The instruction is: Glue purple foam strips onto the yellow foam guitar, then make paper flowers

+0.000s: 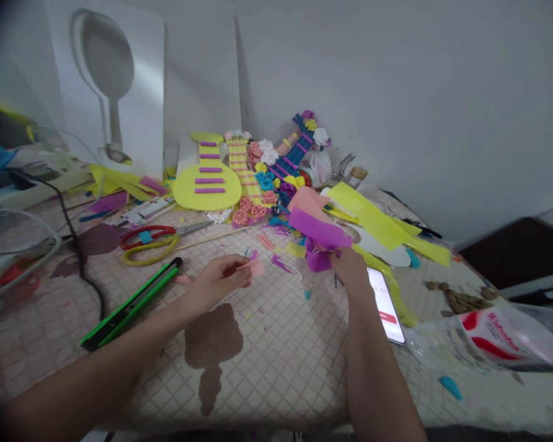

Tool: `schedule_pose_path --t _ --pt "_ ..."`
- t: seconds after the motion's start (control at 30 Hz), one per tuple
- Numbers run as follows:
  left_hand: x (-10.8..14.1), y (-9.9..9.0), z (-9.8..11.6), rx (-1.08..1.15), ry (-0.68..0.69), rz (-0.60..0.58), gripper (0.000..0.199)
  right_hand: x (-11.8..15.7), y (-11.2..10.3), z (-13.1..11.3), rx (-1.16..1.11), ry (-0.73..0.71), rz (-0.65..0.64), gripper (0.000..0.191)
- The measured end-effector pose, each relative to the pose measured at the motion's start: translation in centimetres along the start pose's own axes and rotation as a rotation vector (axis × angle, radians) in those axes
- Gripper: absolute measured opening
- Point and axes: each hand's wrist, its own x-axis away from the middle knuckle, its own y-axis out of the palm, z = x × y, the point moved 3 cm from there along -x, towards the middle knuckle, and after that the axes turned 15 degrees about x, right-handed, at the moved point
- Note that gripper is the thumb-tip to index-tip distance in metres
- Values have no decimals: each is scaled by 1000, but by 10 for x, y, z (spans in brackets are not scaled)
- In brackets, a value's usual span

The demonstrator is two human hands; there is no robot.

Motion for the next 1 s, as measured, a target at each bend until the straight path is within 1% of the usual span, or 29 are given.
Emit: schedule_pose_path --t 0.1,0.2,0.33,0.43,0.57,0.63,0.67,0.73,0.77,0.8,0.83,0.87,0.9,0.93,1.0 --pt "0 0 1 -10 2 4 14 -6 3 -8 40 -18 80 33" --pt "-1 -1 1 -21 14 3 14 -13 6 -16 67 -39 130 37" --pt "-1 0 1 -22 21 -1 15 -21 14 -24 64 -73 148 42" --pt "-1 1 3 13 -23 16 15 -25 16 -23 52 -79 138 40" --pt "-1 2 6 90 -144 84 12 -24 6 -7 37 -73 119 31" --pt "-1 2 6 148 -175 139 9 -14 -5 -5 35 -53 139 32" --pt "-1 2 7 172 -183 164 8 -6 -12 -9 15 -36 166 34" --pt "-1 3 7 206 -178 195 8 16 -27 -28 -76 1 242 38" --pt "0 3 7 213 -171 204 8 30 -33 -43 -324 -39 261 35" --pt "0 3 7 210 -162 211 7 44 -36 -62 -576 -125 192 33" --pt "0 3 6 193 -154 215 7 58 -39 -82 -772 -240 96 30" --pt "1 3 6 163 -142 215 7 71 -41 -100 -893 -331 20 28" --pt "1 2 5 126 -132 208 9 83 -42 -116 -958 -392 -45 25" --pt "0 2 5 87 -125 196 10 92 -42 -126 -995 -409 -74 23" --pt "0 2 2 38 -112 160 13 100 -40 -136 -991 -399 -81 20"
